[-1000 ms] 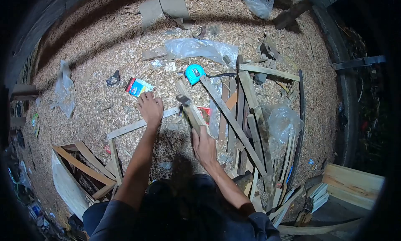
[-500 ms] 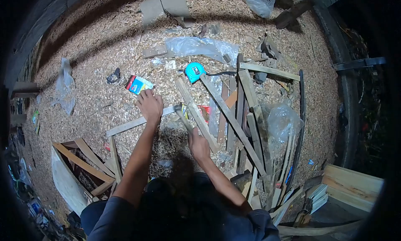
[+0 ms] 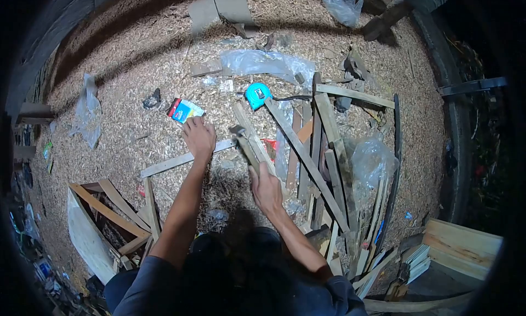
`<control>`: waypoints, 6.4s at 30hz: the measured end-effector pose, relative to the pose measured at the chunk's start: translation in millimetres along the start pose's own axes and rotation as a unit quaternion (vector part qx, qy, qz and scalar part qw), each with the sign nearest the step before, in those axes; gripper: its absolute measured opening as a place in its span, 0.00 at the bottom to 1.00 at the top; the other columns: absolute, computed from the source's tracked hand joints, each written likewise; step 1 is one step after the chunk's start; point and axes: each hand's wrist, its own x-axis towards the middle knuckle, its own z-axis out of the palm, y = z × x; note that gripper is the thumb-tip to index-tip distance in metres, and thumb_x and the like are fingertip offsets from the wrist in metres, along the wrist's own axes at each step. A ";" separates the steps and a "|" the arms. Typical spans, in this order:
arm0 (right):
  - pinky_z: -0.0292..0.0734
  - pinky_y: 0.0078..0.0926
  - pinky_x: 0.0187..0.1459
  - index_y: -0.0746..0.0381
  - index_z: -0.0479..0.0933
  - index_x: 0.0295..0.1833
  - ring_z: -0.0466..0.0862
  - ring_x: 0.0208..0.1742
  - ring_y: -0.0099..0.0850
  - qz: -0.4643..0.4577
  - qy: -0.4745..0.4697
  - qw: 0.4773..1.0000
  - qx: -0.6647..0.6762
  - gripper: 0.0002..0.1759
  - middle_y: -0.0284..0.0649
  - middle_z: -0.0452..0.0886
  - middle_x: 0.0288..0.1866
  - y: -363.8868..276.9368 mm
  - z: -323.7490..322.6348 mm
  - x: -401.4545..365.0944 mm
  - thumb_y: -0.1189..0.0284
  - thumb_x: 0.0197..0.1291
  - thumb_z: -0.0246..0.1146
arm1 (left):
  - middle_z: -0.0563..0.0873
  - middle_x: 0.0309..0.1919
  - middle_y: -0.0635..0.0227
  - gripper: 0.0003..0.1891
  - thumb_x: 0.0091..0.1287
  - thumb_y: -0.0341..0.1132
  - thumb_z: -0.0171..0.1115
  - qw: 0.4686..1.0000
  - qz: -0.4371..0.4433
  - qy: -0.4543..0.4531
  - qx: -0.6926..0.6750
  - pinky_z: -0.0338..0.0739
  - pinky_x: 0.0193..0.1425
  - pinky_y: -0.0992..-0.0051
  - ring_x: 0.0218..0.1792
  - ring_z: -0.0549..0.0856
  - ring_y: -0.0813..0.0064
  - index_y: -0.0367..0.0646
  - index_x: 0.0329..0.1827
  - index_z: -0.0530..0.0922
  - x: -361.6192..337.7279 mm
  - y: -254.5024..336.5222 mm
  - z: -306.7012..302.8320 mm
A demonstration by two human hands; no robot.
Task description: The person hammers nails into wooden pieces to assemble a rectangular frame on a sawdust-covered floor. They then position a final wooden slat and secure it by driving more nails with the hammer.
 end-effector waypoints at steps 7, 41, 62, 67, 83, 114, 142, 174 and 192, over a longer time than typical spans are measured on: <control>0.71 0.54 0.27 0.66 0.69 0.46 0.80 0.27 0.62 -0.027 -0.016 0.996 -0.085 0.14 0.61 0.77 0.24 31.1 21.7 -1.4 0.64 0.71 0.57 | 0.74 0.47 0.59 0.15 0.59 0.41 0.58 1.000 0.003 0.004 0.002 0.65 0.58 0.58 0.54 0.72 0.58 0.42 0.46 0.73 -2.6 -0.9 -1.7; 0.71 0.53 0.28 0.68 0.70 0.47 0.80 0.29 0.61 0.014 -0.036 0.997 -0.066 0.11 0.62 0.77 0.22 -3.2 7.4 -14.1 0.70 0.69 0.59 | 0.73 0.48 0.59 0.17 0.61 0.42 0.58 0.999 -0.003 -0.035 0.020 0.64 0.60 0.58 0.55 0.72 0.58 0.42 0.48 0.73 -2.9 -0.5 -1.9; 0.70 0.54 0.26 0.65 0.69 0.45 0.79 0.26 0.64 -0.029 -0.044 0.986 -0.159 0.11 0.61 0.77 0.22 24.7 26.6 -6.5 0.66 0.71 0.57 | 0.73 0.48 0.58 0.18 0.60 0.43 0.61 1.000 0.010 0.015 -0.001 0.64 0.59 0.57 0.55 0.71 0.57 0.42 0.48 0.72 8.8 -0.2 5.5; 0.70 0.49 0.28 0.66 0.71 0.45 0.80 0.29 0.59 -0.035 0.091 0.990 0.103 0.11 0.61 0.78 0.27 -30.0 -17.4 -12.4 0.68 0.71 0.56 | 0.73 0.49 0.59 0.18 0.60 0.43 0.61 0.999 -0.009 -0.036 0.014 0.63 0.60 0.57 0.56 0.71 0.58 0.42 0.47 0.72 1.0 1.5 -1.3; 0.70 0.52 0.32 0.67 0.69 0.39 0.76 0.28 0.60 0.042 -0.034 0.995 -0.089 0.12 0.64 0.75 0.28 46.1 48.2 -8.2 0.68 0.71 0.56 | 0.74 0.48 0.60 0.19 0.59 0.43 0.63 1.000 -0.002 -0.008 0.019 0.65 0.59 0.58 0.54 0.73 0.60 0.42 0.47 0.74 -0.9 0.6 0.2; 0.73 0.56 0.34 0.67 0.73 0.48 0.81 0.32 0.62 -0.164 0.182 0.968 0.046 0.11 0.58 0.80 0.28 39.3 41.1 -17.6 0.70 0.68 0.56 | 0.75 0.47 0.59 0.17 0.62 0.43 0.61 0.999 0.003 -0.004 0.032 0.65 0.59 0.57 0.54 0.73 0.58 0.41 0.45 0.73 3.9 0.4 3.4; 0.68 0.58 0.30 0.67 0.70 0.44 0.78 0.29 0.64 0.040 -0.043 0.992 -0.111 0.09 0.61 0.78 0.26 49.3 45.0 -8.0 0.71 0.69 0.57 | 0.74 0.47 0.59 0.16 0.60 0.42 0.58 1.000 -0.005 0.000 0.006 0.64 0.59 0.57 0.54 0.72 0.58 0.41 0.46 0.73 8.5 4.4 0.0; 0.71 0.56 0.30 0.65 0.71 0.45 0.80 0.31 0.63 -0.030 0.071 0.997 0.024 0.08 0.62 0.80 0.30 36.0 48.5 -16.3 0.72 0.67 0.58 | 0.74 0.48 0.59 0.16 0.60 0.41 0.57 1.000 -0.005 -0.008 0.018 0.66 0.58 0.57 0.54 0.73 0.58 0.41 0.46 0.74 5.2 -1.3 1.6; 0.70 0.54 0.28 0.65 0.70 0.45 0.80 0.28 0.61 0.025 0.022 0.999 0.004 0.12 0.60 0.78 0.25 22.8 32.7 -21.7 0.65 0.70 0.59 | 0.75 0.47 0.58 0.16 0.59 0.41 0.57 1.000 -0.005 0.002 0.017 0.66 0.58 0.56 0.53 0.73 0.57 0.41 0.46 0.75 5.8 0.5 6.2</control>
